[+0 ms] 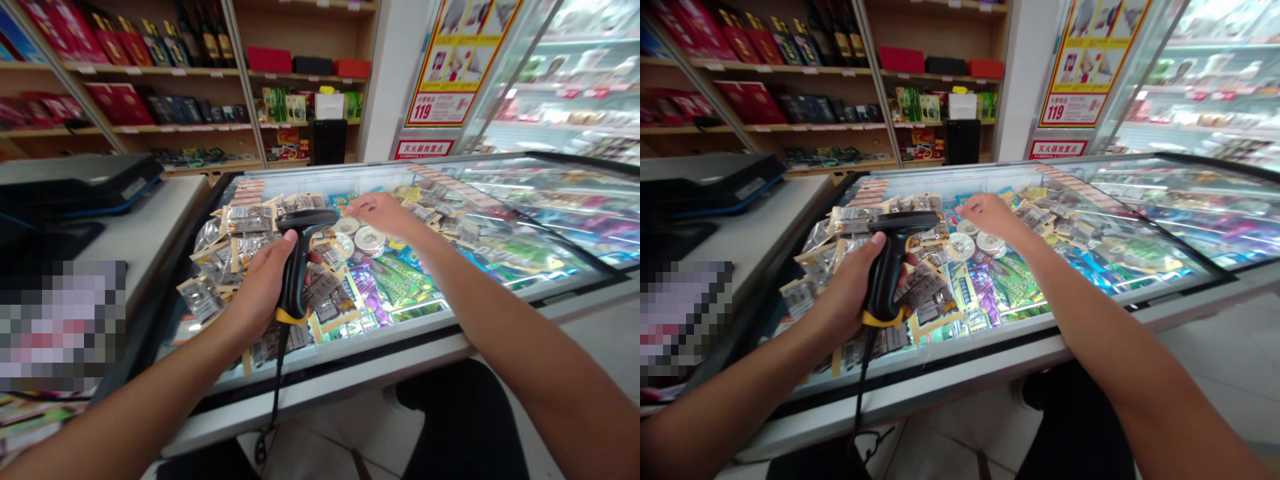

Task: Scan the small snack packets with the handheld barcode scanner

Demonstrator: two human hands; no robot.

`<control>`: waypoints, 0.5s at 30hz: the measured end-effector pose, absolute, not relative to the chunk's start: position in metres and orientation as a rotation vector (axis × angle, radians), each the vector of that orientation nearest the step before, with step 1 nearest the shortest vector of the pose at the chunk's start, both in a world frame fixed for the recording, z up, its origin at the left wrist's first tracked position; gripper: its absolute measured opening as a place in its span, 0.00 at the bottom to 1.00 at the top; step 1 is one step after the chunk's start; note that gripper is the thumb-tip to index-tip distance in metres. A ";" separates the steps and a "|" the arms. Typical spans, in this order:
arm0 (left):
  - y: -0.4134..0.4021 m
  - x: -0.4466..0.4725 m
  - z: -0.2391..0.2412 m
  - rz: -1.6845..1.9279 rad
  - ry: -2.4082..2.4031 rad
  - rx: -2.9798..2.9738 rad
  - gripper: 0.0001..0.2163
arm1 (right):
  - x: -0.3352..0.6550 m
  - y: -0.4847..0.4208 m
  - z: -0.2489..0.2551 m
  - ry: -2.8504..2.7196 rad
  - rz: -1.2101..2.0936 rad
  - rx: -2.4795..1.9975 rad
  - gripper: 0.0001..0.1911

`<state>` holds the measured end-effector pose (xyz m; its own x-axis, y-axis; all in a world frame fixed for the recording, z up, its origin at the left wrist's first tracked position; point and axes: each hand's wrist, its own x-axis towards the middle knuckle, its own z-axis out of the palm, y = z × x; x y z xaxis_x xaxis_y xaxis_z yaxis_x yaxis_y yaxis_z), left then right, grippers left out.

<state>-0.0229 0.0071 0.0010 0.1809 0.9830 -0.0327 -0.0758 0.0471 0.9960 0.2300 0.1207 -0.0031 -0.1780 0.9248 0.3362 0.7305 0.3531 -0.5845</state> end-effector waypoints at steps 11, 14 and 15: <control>0.006 -0.022 0.003 1.137 1.053 1.210 0.24 | 0.167 0.069 -0.005 -2.318 0.327 -1.919 0.29; 0.005 -0.022 0.004 1.136 1.054 1.218 0.24 | 0.171 0.074 -0.004 -2.291 0.466 -1.811 0.25; 0.005 -0.021 0.005 1.135 1.063 1.217 0.24 | 0.176 0.077 -0.004 -2.290 0.536 -1.755 0.23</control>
